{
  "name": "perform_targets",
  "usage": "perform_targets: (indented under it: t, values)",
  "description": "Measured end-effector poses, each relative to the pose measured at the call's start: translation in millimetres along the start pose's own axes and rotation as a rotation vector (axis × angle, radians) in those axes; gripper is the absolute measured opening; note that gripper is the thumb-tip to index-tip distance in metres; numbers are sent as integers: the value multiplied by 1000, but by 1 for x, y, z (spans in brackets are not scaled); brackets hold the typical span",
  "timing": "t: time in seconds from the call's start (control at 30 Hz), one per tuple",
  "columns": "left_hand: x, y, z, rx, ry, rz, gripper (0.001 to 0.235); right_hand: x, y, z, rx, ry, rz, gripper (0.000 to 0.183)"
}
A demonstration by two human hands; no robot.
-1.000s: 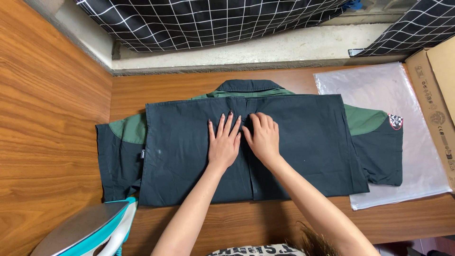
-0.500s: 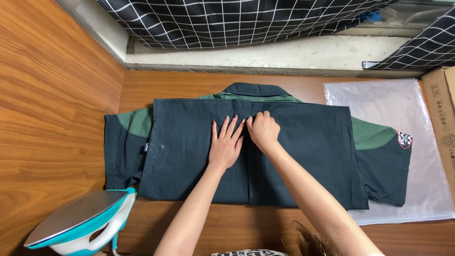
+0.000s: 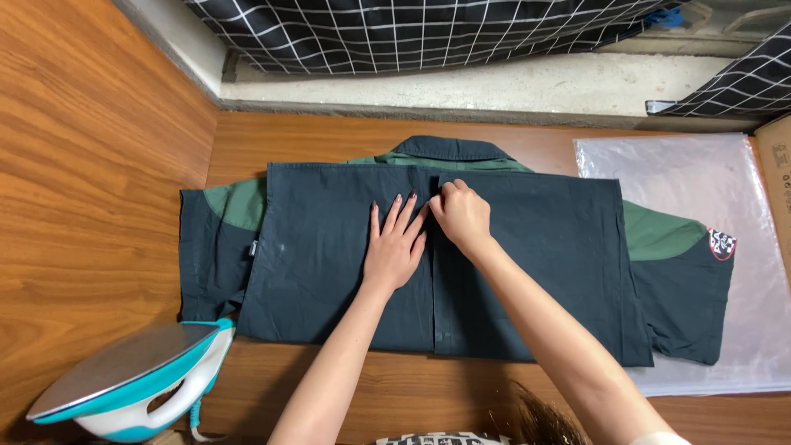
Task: The person irons a dark green jacket laid flat on a wooden table, then folds it neatly. The jacket is placed into a clear plastic bag, which is then put into a cardboard box that is closed and set aside.
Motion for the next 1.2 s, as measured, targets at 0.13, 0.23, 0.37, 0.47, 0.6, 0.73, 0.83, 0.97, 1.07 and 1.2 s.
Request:
perform_targets:
  t: [0.13, 0.23, 0.37, 0.47, 0.6, 0.73, 0.83, 0.97, 1.07, 1.2]
  values:
    - [4, 1, 0, 5, 4, -31, 55, 2, 1, -7, 89, 24, 43, 23]
    - [-6, 0, -3, -6, 2, -11, 58, 21, -6, -21, 212, 107, 114, 28]
    - [-12, 14, -8, 8, 117, 15, 56, 25, -4, -51, 277, 177, 207, 44]
    - [-17, 46, -8, -9, 137, -19, 59, 33, 4, -61, 254, 207, 178, 49]
    - [-21, 64, -14, -54, 59, -29, 56, 27, 43, -78, 342, 196, -186, 52]
    - [-24, 61, -15, -49, 23, -56, 59, 40, 184, -87, 338, 330, -404, 51]
    - [-24, 62, -13, -51, 13, -52, 59, 73, 284, -104, 131, 427, -967, 57]
    - [-34, 61, -12, -42, 8, -45, 59, 115, 287, -124, -66, 388, -596, 60]
    - [-34, 76, -15, 17, 11, -48, 57, 109, 196, -133, 72, 372, -515, 54]
    - [-25, 115, -46, 44, 35, -64, 54, 69, 51, -170, 233, 170, -198, 51]
Point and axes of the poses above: each hand's wrist, its own z-axis towards the middle knuckle, its own x-axis out of the back of the hand, y = z × x, the point moved 5 cm from there along z, towards the middle knuckle, and after that the axes turned 4 degrees about y, right-handed, at the moved point
